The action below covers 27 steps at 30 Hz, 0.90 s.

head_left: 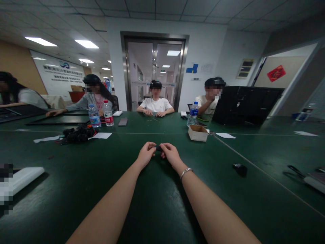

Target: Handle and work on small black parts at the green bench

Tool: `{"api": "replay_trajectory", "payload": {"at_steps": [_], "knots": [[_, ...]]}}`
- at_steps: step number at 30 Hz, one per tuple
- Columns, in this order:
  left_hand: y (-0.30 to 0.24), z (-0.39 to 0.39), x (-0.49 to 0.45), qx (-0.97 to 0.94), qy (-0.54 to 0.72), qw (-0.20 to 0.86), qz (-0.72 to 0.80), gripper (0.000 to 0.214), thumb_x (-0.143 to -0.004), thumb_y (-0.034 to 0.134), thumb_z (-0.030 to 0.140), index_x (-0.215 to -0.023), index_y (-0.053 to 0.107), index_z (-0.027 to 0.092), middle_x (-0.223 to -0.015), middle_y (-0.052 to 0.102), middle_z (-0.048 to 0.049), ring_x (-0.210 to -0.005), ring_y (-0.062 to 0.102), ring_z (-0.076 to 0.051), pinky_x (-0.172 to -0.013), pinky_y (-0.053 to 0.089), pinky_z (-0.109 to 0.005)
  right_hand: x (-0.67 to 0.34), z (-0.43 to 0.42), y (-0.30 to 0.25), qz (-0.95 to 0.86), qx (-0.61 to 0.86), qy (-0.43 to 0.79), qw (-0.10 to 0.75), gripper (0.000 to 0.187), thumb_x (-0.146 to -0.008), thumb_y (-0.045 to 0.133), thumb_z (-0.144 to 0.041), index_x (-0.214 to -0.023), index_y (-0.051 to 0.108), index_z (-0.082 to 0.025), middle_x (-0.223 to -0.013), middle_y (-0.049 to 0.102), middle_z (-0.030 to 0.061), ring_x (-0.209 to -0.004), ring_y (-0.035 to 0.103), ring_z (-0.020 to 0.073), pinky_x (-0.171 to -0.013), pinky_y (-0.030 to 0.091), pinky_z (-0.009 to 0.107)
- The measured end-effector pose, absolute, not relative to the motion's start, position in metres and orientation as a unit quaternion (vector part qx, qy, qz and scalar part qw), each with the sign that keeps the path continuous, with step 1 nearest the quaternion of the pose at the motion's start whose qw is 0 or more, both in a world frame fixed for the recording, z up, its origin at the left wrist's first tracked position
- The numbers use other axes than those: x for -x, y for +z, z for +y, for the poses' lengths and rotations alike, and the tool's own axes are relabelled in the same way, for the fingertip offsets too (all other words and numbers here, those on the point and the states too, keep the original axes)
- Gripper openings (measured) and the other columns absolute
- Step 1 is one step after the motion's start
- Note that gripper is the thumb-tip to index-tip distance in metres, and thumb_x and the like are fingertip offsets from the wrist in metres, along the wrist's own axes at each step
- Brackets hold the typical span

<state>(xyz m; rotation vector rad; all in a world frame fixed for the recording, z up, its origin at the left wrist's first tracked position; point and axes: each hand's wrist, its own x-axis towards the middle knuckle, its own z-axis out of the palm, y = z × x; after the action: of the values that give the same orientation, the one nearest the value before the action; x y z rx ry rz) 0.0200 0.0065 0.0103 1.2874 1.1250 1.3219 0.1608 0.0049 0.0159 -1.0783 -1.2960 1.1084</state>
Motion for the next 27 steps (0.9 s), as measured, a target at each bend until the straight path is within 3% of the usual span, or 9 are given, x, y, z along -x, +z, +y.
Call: {"api": "replay_trajectory", "payload": {"at_steps": [4, 8, 12, 18, 21, 27], "knots": [[0.003, 0.014, -0.019, -0.524, 0.536, 0.468, 0.468, 0.025, -0.075, 0.061, 0.038, -0.086, 0.058, 0.016, -0.079, 0.059, -0.0028, -0.063, 0.055, -0.01, -0.055, 0.044, -0.021, -0.161, 0.006, 0.015, -0.542, 0.459, 0.459, 0.534, 0.023, -0.074, 0.064, -0.036, -0.08, 0.061, -0.014, -0.054, 0.056, -0.0031, -0.043, 0.051, 0.0073, -0.041, 0.042, 0.018], [0.004, 0.013, -0.019, -0.543, 0.539, 0.451, 0.46, 0.019, -0.075, 0.062, 0.029, -0.088, 0.059, 0.016, -0.073, 0.057, -0.0011, -0.06, 0.052, -0.009, -0.052, 0.043, -0.02, -0.161, 0.008, 0.013, -0.544, 0.459, 0.46, 0.53, 0.023, -0.073, 0.065, -0.036, -0.08, 0.062, -0.014, -0.055, 0.057, -0.0024, -0.044, 0.052, 0.0076, -0.042, 0.042, 0.019], [0.012, 0.007, -0.02, -0.531, 0.544, 0.464, 0.455, 0.02, -0.071, 0.065, 0.02, -0.09, 0.06, 0.016, -0.086, 0.059, -0.0043, -0.07, 0.056, -0.01, -0.06, 0.046, -0.021, -0.162, 0.009, 0.011, -0.544, 0.455, 0.458, 0.536, 0.023, -0.073, 0.065, -0.036, -0.081, 0.061, -0.014, -0.053, 0.056, -0.003, -0.044, 0.052, 0.0082, -0.043, 0.042, 0.019], [0.014, 0.007, -0.022, -0.503, 0.536, 0.492, 0.466, 0.014, -0.078, 0.06, 0.028, -0.083, 0.058, 0.015, -0.077, 0.058, -0.0022, -0.065, 0.055, -0.01, -0.061, 0.047, -0.024, -0.163, 0.01, 0.01, -0.532, 0.454, 0.463, 0.545, 0.021, -0.075, 0.063, -0.032, -0.086, 0.06, -0.014, -0.052, 0.054, -0.0042, -0.044, 0.053, 0.0081, -0.043, 0.043, 0.019], [0.013, 0.005, -0.021, -0.533, 0.531, 0.476, 0.455, 0.012, -0.077, 0.06, 0.025, -0.083, 0.06, 0.015, -0.073, 0.057, -0.0013, -0.063, 0.054, -0.009, -0.061, 0.046, -0.022, -0.163, 0.011, 0.01, -0.525, 0.454, 0.469, 0.546, 0.021, -0.074, 0.064, -0.03, -0.086, 0.06, -0.014, -0.052, 0.055, -0.0041, -0.044, 0.053, 0.0085, -0.043, 0.044, 0.019], [0.014, 0.003, -0.018, -0.555, 0.528, 0.46, 0.45, 0.018, -0.07, 0.066, 0.015, -0.087, 0.061, 0.015, -0.089, 0.06, -0.005, -0.077, 0.058, -0.012, -0.068, 0.048, -0.023, -0.163, 0.013, 0.008, -0.511, 0.456, 0.474, 0.553, 0.021, -0.072, 0.066, -0.029, -0.084, 0.06, -0.014, -0.057, 0.058, -0.0026, -0.045, 0.055, 0.0087, -0.043, 0.044, 0.02]]}}
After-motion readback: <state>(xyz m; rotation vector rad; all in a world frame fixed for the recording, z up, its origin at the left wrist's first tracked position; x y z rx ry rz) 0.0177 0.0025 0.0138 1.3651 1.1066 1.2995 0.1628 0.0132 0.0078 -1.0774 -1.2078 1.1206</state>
